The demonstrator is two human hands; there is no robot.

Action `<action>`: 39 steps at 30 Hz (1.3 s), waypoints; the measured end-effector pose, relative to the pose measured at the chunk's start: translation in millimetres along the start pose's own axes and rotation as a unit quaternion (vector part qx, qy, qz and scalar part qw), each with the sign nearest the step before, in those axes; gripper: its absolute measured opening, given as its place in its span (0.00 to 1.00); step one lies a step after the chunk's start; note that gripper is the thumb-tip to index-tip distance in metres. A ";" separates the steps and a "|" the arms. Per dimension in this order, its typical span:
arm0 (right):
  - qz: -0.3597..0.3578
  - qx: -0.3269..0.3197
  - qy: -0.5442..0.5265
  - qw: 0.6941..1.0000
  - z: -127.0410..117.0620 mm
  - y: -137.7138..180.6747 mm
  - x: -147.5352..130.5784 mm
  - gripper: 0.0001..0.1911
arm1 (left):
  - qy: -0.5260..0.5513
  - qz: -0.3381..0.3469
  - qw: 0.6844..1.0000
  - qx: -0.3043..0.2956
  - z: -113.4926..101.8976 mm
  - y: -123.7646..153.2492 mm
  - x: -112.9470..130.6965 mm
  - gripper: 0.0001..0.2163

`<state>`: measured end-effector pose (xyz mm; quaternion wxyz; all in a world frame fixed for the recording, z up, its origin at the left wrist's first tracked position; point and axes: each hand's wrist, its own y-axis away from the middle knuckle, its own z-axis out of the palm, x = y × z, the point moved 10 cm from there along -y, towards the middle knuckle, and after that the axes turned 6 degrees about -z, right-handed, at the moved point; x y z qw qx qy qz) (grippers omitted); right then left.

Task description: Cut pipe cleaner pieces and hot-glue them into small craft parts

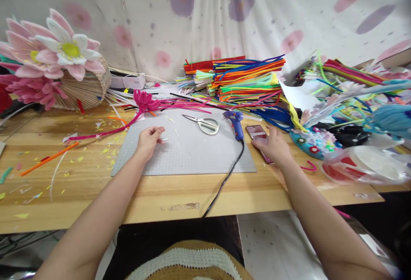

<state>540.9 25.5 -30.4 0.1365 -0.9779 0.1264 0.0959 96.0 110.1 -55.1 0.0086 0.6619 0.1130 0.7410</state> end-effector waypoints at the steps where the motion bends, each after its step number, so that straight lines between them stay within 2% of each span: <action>1: 0.001 0.000 -0.001 1.000 0.4 -2.0 -4.7 0.39 | 0.000 -0.001 1.000 -0.001 -0.2 -0.5 -0.8 0.16; 5: -0.009 0.006 -0.006 1.000 5.5 -13.4 -16.2 0.38 | 0.016 0.001 1.000 -0.003 -1.3 -1.2 -2.1 0.18; 8: -0.033 0.012 -0.033 0.999 8.4 -19.7 -11.5 0.38 | 0.002 0.002 1.000 -0.019 0.8 -1.1 -2.4 0.17; 13: -0.071 0.032 -0.153 0.985 -4.0 -8.0 11.6 0.20 | -0.017 0.007 0.999 -0.032 1.7 -3.4 -3.7 0.17; 17: -0.085 0.003 -0.146 0.986 -8.3 6.7 16.8 0.11 | 0.004 0.000 1.000 -0.025 -0.1 -5.0 -4.8 0.17; 22: -0.098 -0.020 -0.108 0.989 0.4 -0.6 7.4 0.17 | 0.032 -0.003 0.999 -0.018 -0.1 -2.2 -2.4 0.17; 26: -0.118 0.007 -0.128 0.985 1.0 -5.1 -3.7 0.24 | 0.005 -0.005 1.000 -0.019 0.9 0.6 -1.2 0.15; 31: -0.113 0.034 -0.153 0.981 -3.5 5.9 -10.8 0.24 | -0.018 0.011 0.999 -0.032 2.1 2.0 3.0 0.16; 39: -0.086 0.078 -0.112 0.987 -14.5 12.0 -14.4 0.19 | 0.033 0.029 0.998 0.040 -25.5 -9.3 5.9 0.13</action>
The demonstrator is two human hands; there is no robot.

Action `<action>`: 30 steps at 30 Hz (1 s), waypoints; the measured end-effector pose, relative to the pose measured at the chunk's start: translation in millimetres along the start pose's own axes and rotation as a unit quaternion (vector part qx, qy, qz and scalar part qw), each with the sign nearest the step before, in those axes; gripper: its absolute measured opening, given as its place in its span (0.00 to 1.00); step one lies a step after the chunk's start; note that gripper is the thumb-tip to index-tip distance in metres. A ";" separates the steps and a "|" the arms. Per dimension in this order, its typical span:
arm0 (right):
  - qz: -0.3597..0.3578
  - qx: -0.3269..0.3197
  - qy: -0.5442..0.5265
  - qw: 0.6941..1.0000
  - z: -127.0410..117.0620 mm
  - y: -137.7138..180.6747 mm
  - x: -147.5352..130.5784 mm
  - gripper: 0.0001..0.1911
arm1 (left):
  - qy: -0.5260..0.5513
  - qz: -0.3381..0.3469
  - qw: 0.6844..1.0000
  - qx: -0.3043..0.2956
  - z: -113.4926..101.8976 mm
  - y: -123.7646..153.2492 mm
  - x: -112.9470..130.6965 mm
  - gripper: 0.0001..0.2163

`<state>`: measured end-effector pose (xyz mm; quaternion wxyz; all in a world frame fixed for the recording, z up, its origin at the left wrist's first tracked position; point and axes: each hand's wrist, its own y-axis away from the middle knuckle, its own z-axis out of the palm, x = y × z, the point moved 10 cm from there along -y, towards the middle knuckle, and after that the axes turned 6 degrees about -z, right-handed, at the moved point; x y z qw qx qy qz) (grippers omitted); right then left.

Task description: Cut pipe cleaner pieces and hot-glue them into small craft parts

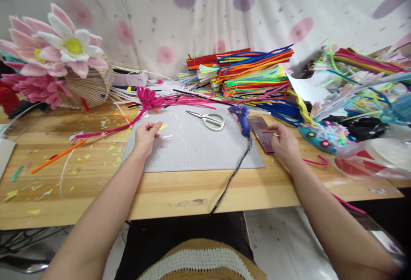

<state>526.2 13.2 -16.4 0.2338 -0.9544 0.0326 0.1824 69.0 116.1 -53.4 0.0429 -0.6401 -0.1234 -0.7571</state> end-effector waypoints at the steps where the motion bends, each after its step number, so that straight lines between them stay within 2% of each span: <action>1: -0.005 -0.003 0.008 1.000 -0.4 0.5 -2.3 0.17 | 0.006 0.005 1.000 0.003 -2.0 -1.2 1.0 0.13; 4: -0.005 -0.021 0.025 0.999 0.9 3.1 -3.5 0.15 | 0.013 0.006 1.000 -0.001 -2.5 -1.8 2.1 0.12; 10: 0.034 -0.002 0.044 0.998 -4.1 6.9 16.5 0.15 | 0.018 -0.010 0.999 -0.037 8.0 2.8 2.5 0.13; 16: 0.086 0.004 0.067 0.994 -7.6 8.1 38.3 0.15 | 0.029 0.003 1.000 -0.010 0.1 -0.6 2.9 0.13; 19: 0.080 0.008 0.054 0.995 -9.1 9.4 35.9 0.15 | 0.027 -0.001 1.000 -0.011 0.0 0.1 3.3 0.12; 24: 0.013 -0.019 -0.001 1.000 -3.2 10.9 15.6 0.15 | 0.021 -0.017 0.999 -0.044 8.6 5.0 4.0 0.13; 30: 0.067 0.000 0.038 0.997 -9.0 11.3 30.8 0.14 | 0.032 -0.001 0.999 -0.017 2.6 2.9 5.1 0.13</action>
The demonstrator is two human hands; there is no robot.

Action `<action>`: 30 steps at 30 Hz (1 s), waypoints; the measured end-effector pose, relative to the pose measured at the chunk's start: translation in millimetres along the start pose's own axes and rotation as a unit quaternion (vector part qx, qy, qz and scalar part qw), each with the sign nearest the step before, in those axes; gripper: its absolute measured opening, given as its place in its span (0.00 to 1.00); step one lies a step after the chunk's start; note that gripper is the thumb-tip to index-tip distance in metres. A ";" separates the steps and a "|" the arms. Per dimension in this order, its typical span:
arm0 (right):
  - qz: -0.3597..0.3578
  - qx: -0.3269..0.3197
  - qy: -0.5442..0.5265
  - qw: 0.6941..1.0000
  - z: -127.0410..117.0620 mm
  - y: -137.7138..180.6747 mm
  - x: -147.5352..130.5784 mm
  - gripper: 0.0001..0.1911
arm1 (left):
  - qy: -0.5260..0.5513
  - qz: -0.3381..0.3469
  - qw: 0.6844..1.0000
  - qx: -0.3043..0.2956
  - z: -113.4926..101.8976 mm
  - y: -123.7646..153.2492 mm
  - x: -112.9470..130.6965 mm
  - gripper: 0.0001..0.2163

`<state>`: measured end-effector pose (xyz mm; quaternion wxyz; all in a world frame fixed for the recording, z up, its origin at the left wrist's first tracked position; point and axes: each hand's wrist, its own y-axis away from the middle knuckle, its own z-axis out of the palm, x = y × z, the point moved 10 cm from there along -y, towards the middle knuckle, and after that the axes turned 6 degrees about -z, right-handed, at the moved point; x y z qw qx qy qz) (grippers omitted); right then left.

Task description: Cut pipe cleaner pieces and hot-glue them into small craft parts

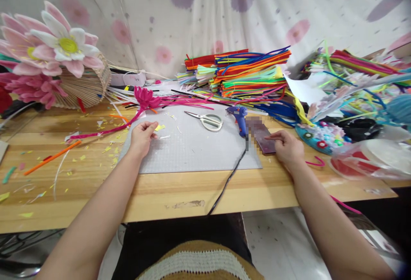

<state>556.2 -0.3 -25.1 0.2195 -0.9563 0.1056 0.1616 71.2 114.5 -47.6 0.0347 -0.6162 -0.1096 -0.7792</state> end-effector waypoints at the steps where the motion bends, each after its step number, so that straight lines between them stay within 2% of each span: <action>1: 0.012 0.008 0.003 1.000 -1.1 -0.4 3.8 0.14 | 0.001 0.002 1.000 0.004 -1.0 -0.5 0.3 0.13; 5: 0.039 0.029 -0.002 0.999 -4.0 -0.9 11.1 0.12 | 0.000 0.000 1.000 -0.008 2.2 -0.4 0.6 0.11; 9: 0.000 0.074 -0.009 0.997 -17.6 -1.6 -9.0 0.12 | 0.007 -0.023 0.997 -0.071 16.5 4.0 -3.0 0.12; 11: -0.031 0.078 -0.015 0.996 -22.2 -2.6 -27.9 0.12 | 0.014 -0.046 0.994 -0.098 22.2 6.8 -7.2 0.12; 15: -0.090 0.035 -0.044 0.994 -16.8 -5.0 -75.1 0.10 | 0.020 -0.109 0.984 -0.138 30.5 12.2 -18.9 0.12; 20: -0.187 -0.003 -0.114 0.976 3.3 -3.7 -153.7 0.11 | 0.024 -0.138 0.975 -0.175 38.4 18.7 -22.6 0.12; 25: -0.265 -0.046 -0.209 0.940 39.0 -4.9 -224.2 0.13 | 0.001 -0.125 0.981 -0.145 35.2 22.6 -17.7 0.14; 27: -0.278 -0.068 -0.220 0.933 53.4 -5.3 -239.5 0.13 | -0.004 -0.117 0.986 -0.122 31.3 21.5 -16.5 0.14; 30: -0.288 -0.087 -0.227 0.927 65.3 -2.7 -247.2 0.13 | 0.000 -0.106 0.989 -0.101 27.1 17.8 -16.7 0.17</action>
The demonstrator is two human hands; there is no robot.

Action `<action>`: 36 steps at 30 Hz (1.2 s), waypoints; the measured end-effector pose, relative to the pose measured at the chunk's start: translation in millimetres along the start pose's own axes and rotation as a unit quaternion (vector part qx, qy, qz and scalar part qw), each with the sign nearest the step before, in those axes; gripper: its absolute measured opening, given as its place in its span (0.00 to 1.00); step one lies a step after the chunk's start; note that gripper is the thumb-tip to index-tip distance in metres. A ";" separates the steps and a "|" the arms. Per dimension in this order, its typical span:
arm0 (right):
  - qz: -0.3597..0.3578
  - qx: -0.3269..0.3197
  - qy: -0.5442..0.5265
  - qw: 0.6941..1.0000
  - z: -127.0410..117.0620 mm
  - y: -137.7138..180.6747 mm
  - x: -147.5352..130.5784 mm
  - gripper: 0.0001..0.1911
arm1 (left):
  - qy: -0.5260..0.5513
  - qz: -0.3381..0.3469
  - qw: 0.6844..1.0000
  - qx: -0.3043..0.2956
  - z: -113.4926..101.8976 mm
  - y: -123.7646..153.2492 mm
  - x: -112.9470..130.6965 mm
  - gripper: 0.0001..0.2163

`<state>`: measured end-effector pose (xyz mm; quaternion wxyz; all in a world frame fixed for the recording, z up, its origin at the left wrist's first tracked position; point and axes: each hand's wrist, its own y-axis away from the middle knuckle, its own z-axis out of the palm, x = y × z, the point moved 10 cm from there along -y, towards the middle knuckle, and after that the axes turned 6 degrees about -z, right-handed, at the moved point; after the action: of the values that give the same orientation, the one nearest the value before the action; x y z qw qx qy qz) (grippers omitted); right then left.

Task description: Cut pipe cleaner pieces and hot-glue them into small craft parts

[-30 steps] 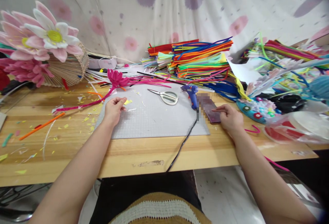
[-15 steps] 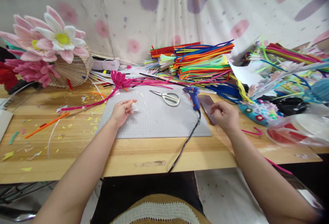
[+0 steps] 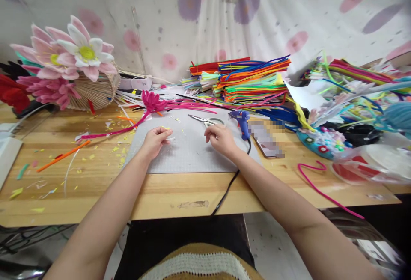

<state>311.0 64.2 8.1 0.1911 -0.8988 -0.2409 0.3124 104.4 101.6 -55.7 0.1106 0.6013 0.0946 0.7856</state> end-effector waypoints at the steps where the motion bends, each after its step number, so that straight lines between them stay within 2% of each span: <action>1: 0.002 -0.002 -0.002 1.000 1.2 1.7 1.0 0.13 | 0.003 0.003 1.000 0.004 -1.1 -1.1 -0.2 0.18; 7: 0.031 -0.001 -0.012 0.999 -11.8 20.7 14.4 0.14 | 0.017 -0.004 1.000 0.011 -2.0 -2.7 -1.9 0.15; 13: 0.040 -0.041 -0.008 0.998 -25.4 41.9 25.3 0.14 | 0.033 0.004 0.999 -0.024 3.1 -3.1 0.4 0.16; 17: 0.046 -0.045 0.006 0.998 -40.2 59.4 34.4 0.13 | 0.032 0.033 0.999 0.026 -6.9 -5.1 4.8 0.14; 19: 0.060 -0.022 0.021 0.998 -54.9 70.1 45.3 0.13 | 0.038 0.045 0.997 0.050 -11.7 -5.4 7.2 0.16; 22: 0.118 0.045 0.056 0.990 -88.4 92.0 74.2 0.13 | 0.039 0.050 0.996 0.057 -13.3 -6.2 9.1 0.16; 26: 0.185 0.170 0.160 0.955 -145.1 128.7 106.7 0.12 | 0.019 0.053 0.998 0.039 -9.4 -6.1 10.4 0.14; 28: 0.207 0.193 0.211 0.935 -161.9 144.7 117.1 0.10 | -0.003 0.055 0.998 0.034 -7.2 -6.1 9.9 0.15; 31: 0.233 0.167 0.225 0.931 -163.1 160.6 133.3 0.10 | -0.026 0.065 0.997 0.045 -7.7 -6.3 9.4 0.14; 36: 0.249 0.137 0.199 0.938 -150.7 176.2 150.0 0.18 | -0.018 0.082 0.994 0.076 -13.6 -6.0 11.3 0.15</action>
<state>568.1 -25.0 -39.1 0.2725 -0.9390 0.0786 0.1947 88.8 110.3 -50.4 0.0021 0.6280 0.1024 0.7715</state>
